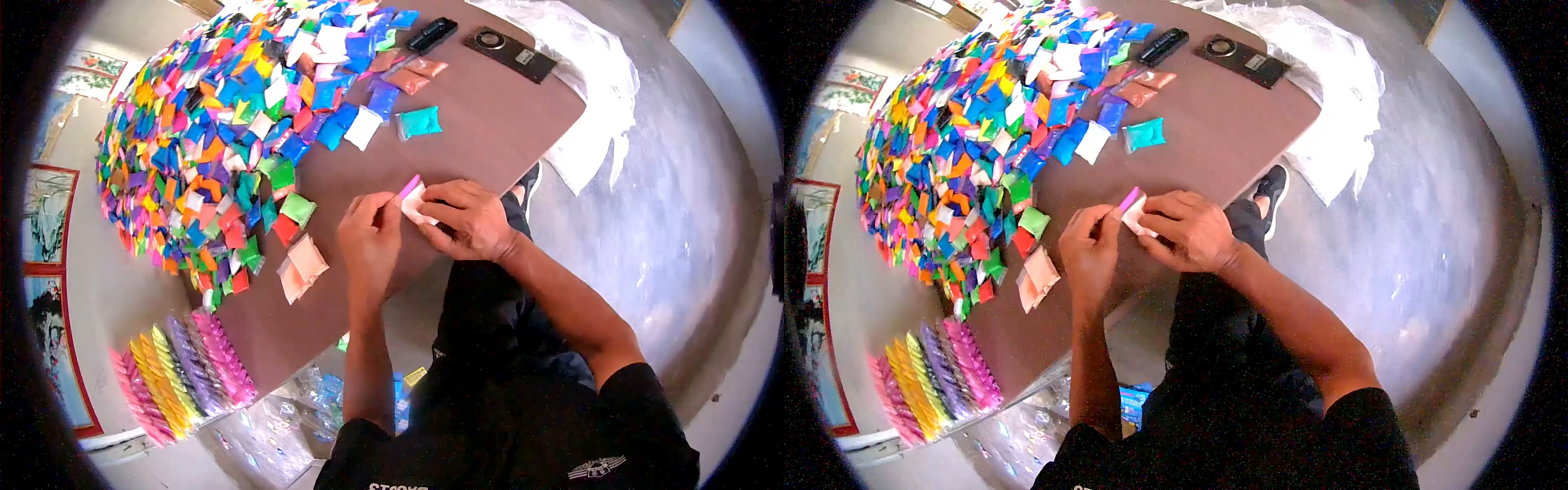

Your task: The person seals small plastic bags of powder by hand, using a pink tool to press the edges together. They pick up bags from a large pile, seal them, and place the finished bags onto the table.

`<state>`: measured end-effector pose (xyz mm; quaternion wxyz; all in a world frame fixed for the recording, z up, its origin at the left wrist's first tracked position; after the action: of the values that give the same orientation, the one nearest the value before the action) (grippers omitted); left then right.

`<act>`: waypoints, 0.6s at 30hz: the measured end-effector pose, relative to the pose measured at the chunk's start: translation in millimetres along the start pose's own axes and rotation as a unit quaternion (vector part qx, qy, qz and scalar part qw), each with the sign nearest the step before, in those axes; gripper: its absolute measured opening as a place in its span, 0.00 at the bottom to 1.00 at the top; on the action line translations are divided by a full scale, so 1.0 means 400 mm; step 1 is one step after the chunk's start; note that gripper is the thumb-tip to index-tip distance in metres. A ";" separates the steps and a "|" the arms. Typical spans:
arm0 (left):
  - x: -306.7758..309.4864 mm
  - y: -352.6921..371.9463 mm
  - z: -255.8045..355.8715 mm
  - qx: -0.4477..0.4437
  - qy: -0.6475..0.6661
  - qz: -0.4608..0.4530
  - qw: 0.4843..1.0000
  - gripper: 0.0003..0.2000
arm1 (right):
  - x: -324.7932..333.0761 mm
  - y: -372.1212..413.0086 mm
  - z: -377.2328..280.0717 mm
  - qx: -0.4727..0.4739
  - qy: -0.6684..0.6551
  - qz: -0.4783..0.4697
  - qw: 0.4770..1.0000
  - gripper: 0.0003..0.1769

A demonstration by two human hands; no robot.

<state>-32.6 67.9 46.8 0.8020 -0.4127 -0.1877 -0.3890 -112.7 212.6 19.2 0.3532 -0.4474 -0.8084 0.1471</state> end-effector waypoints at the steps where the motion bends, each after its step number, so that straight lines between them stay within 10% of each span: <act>1: -0.009 0.002 0.021 -0.006 0.004 -0.016 1.000 0.03 | -0.001 0.000 0.000 0.005 0.000 0.003 1.000 0.11; 18: -0.021 -0.002 -0.041 0.002 -0.011 -0.027 1.000 0.05 | 0.010 0.004 -0.007 0.016 -0.015 0.021 1.000 0.12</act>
<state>-38.7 58.2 32.2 0.7898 -0.4103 -0.2086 -0.4054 -111.0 216.5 22.0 0.3454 -0.4560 -0.8016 0.1736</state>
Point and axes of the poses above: each hand's wrist, its own y-axis away from the middle knuckle, its own x-axis out of the back of the hand, z = x × y, the point moved 9 cm from there along -y, towards the middle knuckle, and after that the axes turned 15 degrees about -x, right-handed, at the moved point
